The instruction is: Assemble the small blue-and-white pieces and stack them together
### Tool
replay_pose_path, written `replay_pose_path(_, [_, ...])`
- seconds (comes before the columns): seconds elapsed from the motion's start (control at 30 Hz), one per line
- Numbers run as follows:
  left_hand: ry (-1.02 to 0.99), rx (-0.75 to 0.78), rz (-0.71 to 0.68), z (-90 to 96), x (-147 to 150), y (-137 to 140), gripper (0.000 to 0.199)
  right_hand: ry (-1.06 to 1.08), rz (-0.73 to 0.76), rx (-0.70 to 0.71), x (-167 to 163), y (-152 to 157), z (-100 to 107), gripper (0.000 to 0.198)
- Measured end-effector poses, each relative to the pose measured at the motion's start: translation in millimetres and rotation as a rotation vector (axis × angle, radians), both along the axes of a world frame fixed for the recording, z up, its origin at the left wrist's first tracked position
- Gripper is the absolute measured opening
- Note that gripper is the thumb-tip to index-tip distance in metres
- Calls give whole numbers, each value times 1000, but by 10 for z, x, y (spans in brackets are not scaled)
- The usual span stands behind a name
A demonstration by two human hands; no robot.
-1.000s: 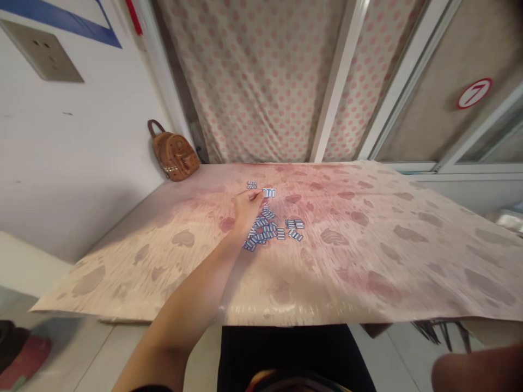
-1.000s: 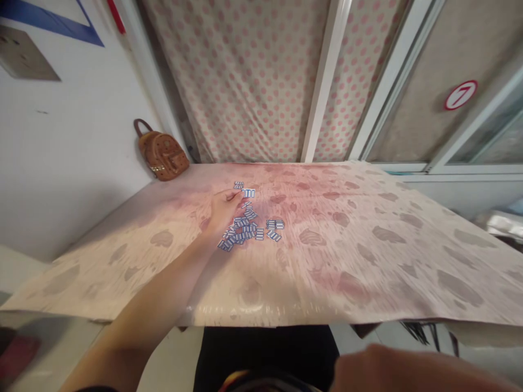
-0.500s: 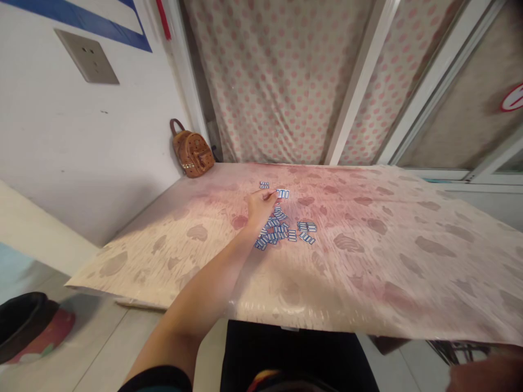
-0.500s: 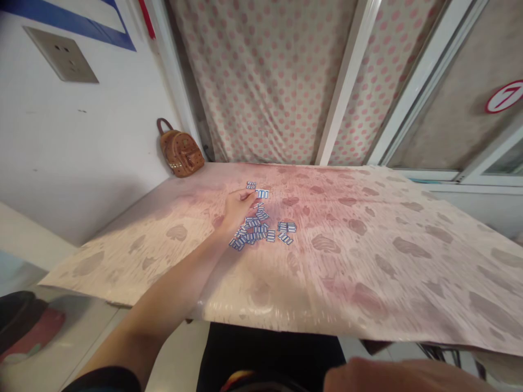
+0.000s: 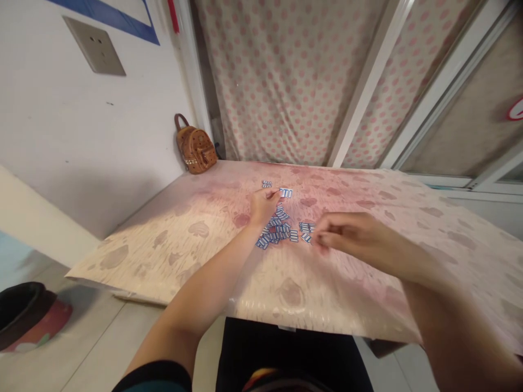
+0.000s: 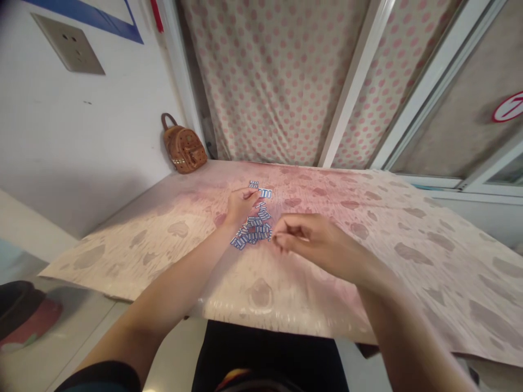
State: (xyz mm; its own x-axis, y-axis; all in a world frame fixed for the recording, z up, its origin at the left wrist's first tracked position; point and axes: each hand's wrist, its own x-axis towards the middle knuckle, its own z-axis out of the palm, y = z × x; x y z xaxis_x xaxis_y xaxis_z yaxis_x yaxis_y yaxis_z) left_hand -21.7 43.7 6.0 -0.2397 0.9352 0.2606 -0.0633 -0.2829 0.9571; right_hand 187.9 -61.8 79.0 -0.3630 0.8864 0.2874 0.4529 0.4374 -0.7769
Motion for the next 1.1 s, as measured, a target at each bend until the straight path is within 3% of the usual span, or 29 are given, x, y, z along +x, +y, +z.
replay_pose_path(0.03, [0,0,-1,-5,-2,9,11,-154,106,-8,-2,96,-36,16])
replay_pose_path(0.13, [6,-6,1,-13,-8,24,13,-506,22,25,-16,430,-282,20])
replay_pose_path(0.27, [28,19,-15,-31,-17,29,13,-644,-24,-8,-50,668,-593,10])
replay_pose_path(0.5, [20,27,-25,-62,-12,47,12,-694,7,-128,-122,592,-562,19])
replay_pose_path(0.67, [12,28,-26,-70,-7,49,11,-731,4,-44,-119,593,-574,22])
replay_pose_path(1.1, [-39,5,-56,31,36,-67,9,-679,13,-32,-83,610,-694,19])
